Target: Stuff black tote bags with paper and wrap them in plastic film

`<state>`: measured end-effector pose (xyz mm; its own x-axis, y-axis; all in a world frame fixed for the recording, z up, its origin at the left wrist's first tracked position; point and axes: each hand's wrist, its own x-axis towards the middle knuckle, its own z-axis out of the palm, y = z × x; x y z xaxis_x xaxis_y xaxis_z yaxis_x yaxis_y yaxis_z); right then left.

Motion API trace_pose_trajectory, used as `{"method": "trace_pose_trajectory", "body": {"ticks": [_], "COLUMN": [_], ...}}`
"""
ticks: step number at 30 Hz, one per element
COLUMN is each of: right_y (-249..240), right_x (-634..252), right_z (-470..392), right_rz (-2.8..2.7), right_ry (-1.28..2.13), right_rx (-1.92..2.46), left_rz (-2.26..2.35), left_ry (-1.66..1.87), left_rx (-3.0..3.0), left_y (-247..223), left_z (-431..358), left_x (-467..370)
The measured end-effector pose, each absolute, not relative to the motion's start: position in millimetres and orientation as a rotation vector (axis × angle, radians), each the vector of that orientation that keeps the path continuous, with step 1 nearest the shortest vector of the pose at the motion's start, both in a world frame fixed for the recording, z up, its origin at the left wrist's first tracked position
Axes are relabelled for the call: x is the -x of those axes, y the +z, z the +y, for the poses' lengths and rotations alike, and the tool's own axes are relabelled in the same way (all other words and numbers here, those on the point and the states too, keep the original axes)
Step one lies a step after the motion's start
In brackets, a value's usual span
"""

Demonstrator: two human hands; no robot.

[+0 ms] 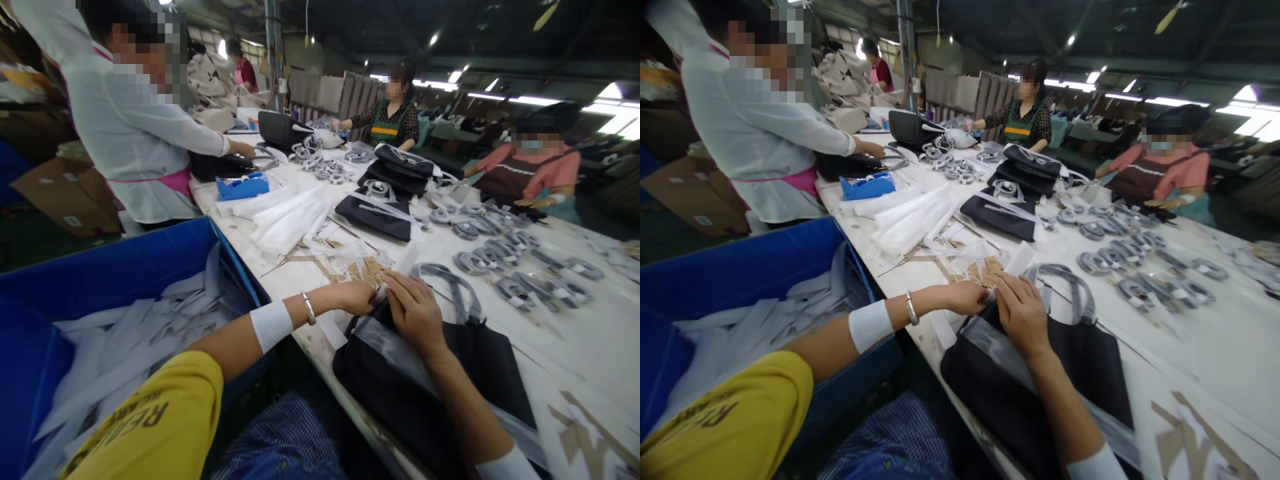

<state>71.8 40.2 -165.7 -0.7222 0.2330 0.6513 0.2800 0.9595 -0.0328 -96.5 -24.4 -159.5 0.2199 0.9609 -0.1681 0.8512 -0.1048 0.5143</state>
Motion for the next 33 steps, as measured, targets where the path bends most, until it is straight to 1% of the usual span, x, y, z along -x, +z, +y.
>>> {"method": "trace_pose_trajectory", "body": {"ticks": [3, 6, 10, 12, 14, 19, 22, 24, 26, 29, 31, 33], "right_y": [-134, -111, -94, -89, -86, -97, -108, -114, -119, -127, -131, -133], "right_x": [-61, -51, -36, -25, -9, 22, 20, 13, 5, -7, -16, -26], "right_z": [56, 81, 103, 107, 108, 101, 95, 95, 97, 100, 99, 96], "right_rz": [-2.848, -3.176, -3.495, -3.640, -3.757, -4.016, -4.040, -4.012, -3.950, -3.773, -3.683, -3.659], "right_ry": [-0.191, -0.217, -0.085, 0.053, 0.219, 0.718, 0.819, 0.906, 1.203, 1.682, 1.820, 1.838], "right_rx": [0.220, 0.046, -0.080, -0.064, -0.061, -0.222, -0.351, -0.352, -0.262, 0.014, 0.157, 0.255], "left_rz": [1.679, 1.699, 1.739, 1.710, 1.627, 1.488, 1.431, 1.381, 1.342, 1.339, 1.340, 1.323], "left_ry": [0.356, 0.493, 0.818, 0.903, 0.854, 0.662, 0.580, 0.580, 0.607, 0.614, 0.635, 0.697], "left_rx": [-2.013, -1.984, -1.728, -1.473, -1.308, -1.444, -1.435, -1.372, -1.298, -1.243, -1.237, -1.220], "left_y": [-160, -163, -173, -180, -185, -195, -199, -200, -198, -197, -200, -206], "left_z": [-31, -42, -76, -98, -118, -145, -146, -143, -139, -134, -132, -133], "left_x": [97, 99, 105, 107, 105, 91, 83, 83, 86, 90, 90, 88]}}
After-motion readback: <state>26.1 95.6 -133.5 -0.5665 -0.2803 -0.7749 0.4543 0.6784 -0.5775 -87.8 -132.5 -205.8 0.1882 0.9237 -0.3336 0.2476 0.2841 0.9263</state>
